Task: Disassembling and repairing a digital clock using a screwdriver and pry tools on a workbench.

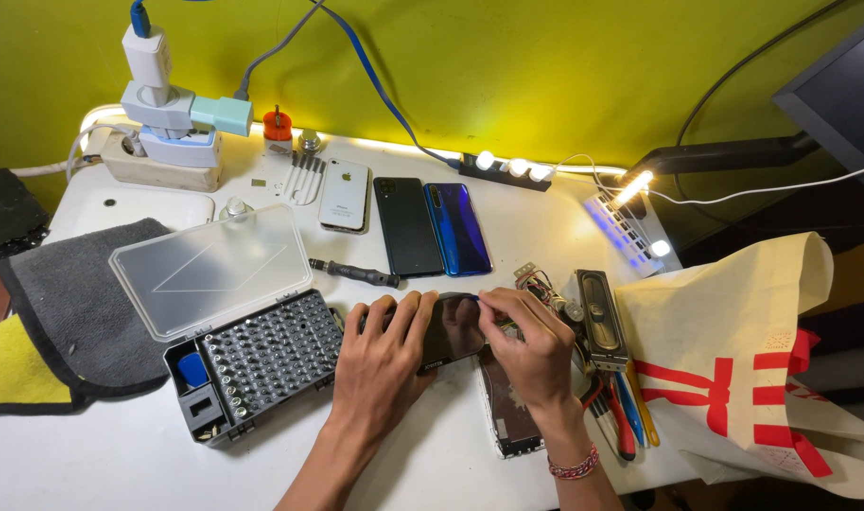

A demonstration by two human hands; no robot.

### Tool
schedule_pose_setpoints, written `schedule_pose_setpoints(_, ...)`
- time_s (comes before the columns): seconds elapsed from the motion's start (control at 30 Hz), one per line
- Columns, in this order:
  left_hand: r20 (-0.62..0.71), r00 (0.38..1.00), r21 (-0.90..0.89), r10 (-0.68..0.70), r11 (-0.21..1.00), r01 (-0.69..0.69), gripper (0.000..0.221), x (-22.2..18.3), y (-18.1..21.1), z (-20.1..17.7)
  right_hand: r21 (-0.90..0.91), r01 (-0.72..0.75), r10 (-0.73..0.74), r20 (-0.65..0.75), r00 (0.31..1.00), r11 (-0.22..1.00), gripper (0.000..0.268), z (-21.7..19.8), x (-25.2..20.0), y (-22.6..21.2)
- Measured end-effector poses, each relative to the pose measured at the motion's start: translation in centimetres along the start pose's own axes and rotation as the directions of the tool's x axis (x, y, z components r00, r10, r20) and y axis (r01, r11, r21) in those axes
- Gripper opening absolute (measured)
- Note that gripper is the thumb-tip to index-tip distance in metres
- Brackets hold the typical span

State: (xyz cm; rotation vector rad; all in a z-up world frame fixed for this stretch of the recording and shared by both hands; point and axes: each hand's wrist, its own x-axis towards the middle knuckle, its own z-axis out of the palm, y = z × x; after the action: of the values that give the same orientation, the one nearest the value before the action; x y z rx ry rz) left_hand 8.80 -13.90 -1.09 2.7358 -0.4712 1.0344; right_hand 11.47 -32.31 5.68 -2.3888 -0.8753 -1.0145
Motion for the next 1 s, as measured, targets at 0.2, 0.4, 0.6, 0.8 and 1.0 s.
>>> schedule_pose_setpoints(0.2,0.000,1.000,-0.025,-0.010,1.000,0.010,0.100,0.1,0.0,-0.2,-0.040,0.072,-0.072,0.003,0.997,0.997,0.018,0.3,0.2,0.2)
schedule_pose_setpoints(0.4,-0.030,1.000,0.009,-0.002,1.000,0.003,0.094,0.2,0.0,-0.2,-0.048,0.123,-0.121,0.046,0.992,0.991,0.020,0.0,0.6,0.4)
schedule_pose_setpoints(0.6,-0.005,1.000,-0.013,0.004,1.000,-0.004,0.102,0.0,0.1,-0.1,0.151,-0.115,0.090,0.161,0.983,0.982,0.016,-1.0,1.8,1.5)
schedule_pose_setpoints(0.8,-0.017,1.000,-0.010,-0.013,1.000,0.013,0.096,0.1,0.2,-0.1,0.290,-0.459,0.344,0.370,0.863,0.840,0.014,-1.5,3.0,2.5)
schedule_pose_setpoints(1.0,-0.028,1.000,-0.015,-0.013,1.000,0.012,0.097,0.3,0.1,-0.3,0.316,-0.537,0.376,0.447,0.812,0.783,0.019,-1.4,2.1,2.0)
